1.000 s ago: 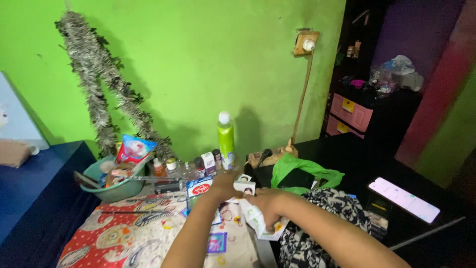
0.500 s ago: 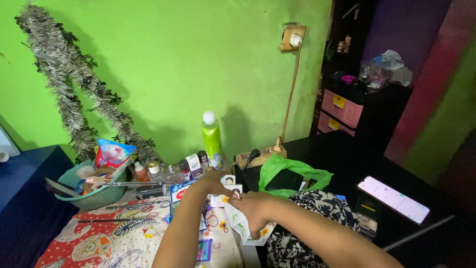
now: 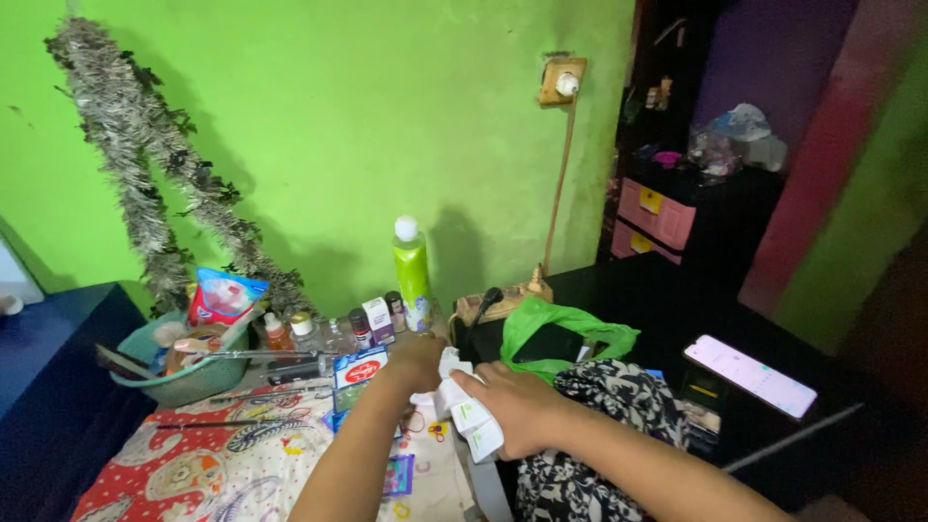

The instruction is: The person wipes the inside of a rice cooker with a cloth, closes the lid, and moves the appliance to another surface. They then handle a patterned cloth and a small basket, emptying its contents onto a table.

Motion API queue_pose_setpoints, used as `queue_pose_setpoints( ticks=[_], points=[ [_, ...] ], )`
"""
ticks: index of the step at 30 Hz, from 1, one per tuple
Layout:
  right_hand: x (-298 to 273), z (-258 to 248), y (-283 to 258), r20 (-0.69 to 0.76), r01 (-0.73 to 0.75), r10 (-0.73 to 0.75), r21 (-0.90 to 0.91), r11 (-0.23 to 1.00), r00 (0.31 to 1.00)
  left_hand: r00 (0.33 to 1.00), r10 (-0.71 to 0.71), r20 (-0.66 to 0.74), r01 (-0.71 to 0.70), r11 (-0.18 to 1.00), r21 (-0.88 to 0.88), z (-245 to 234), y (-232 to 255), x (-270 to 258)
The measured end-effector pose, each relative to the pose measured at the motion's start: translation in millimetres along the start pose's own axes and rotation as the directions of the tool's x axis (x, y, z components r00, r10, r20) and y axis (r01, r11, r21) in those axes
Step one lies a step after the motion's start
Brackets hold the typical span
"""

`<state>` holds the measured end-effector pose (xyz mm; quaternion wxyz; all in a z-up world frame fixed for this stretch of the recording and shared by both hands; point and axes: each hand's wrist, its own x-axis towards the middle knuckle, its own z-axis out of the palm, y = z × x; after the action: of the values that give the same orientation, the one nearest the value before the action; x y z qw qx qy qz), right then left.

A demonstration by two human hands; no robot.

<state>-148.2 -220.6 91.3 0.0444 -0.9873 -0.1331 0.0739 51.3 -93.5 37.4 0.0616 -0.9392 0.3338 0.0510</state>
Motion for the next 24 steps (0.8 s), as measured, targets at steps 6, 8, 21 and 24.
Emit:
queue_pose_setpoints(
  ticks=[6, 8, 21, 24],
  points=[
    [-29.5, -17.0, 12.2, -0.175, -0.073, 0.082, 0.061, 0.995, 0.981, 0.990, -0.043, -0.131, 0.014, 0.978, -0.210, -8.5, -5.5, -13.4],
    [-60.5, -42.3, 19.1, -0.231, -0.078, 0.126, 0.206, 0.975, 0.965, 0.988, -0.014, -0.156, -0.017, 0.980, -0.199, -38.5, -1.4, -33.7],
    [-123.7, -46.0, 252.1, -0.494, -0.512, 0.646, 0.395, 0.763, 0.582, 0.896, 0.174, -0.409, -0.338, 0.865, -0.370, -147.6, 166.1, -26.2],
    [-128.6, -47.9, 284.8, -0.428, -0.532, 0.680, 0.425, 0.732, 0.595, 0.891, 0.245, -0.381, -0.353, 0.903, -0.245, -126.3, 213.3, 45.9]
  ],
)
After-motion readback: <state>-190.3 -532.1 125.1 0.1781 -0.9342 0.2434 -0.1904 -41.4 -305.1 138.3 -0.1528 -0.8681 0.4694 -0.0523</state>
